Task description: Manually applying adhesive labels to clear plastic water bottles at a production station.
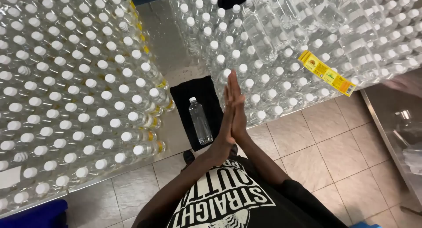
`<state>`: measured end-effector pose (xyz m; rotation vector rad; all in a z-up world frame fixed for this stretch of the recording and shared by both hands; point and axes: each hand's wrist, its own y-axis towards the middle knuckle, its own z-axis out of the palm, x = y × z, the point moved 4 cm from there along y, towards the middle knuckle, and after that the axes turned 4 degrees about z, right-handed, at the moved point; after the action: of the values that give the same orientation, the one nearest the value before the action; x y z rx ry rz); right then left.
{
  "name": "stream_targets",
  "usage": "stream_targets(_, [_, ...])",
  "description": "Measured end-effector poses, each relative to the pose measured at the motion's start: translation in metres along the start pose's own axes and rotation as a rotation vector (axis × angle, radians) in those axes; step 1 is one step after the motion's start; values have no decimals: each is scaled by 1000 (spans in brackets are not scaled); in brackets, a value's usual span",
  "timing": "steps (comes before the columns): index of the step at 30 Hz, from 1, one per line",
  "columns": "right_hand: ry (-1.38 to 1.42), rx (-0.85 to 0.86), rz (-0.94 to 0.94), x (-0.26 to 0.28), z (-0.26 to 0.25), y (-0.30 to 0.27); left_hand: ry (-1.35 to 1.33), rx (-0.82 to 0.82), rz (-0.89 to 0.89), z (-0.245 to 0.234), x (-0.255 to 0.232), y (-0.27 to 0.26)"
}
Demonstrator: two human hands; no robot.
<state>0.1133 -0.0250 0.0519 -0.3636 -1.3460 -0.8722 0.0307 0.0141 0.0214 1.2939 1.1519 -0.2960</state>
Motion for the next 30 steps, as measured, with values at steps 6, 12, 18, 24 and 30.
stream_targets(6, [539, 126, 339, -2, -35, -39, 493, 216, 31, 18, 15, 13])
stream_targets(12, [-4, 67, 212, 77, -101, -29, 87, 5, -346, 4, 34, 13])
stream_targets(18, [-1580, -288, -270, 50, -303, 16, -40, -105, -513, 37, 42, -18])
stream_targets(24, [-1721, -114, -401, 24, -353, 14, -29, -142, -510, 61, 55, -48])
stream_targets(30, [-1679, -20, -663, -47, -407, 85, -40, -274, -592, 53, 56, -63])
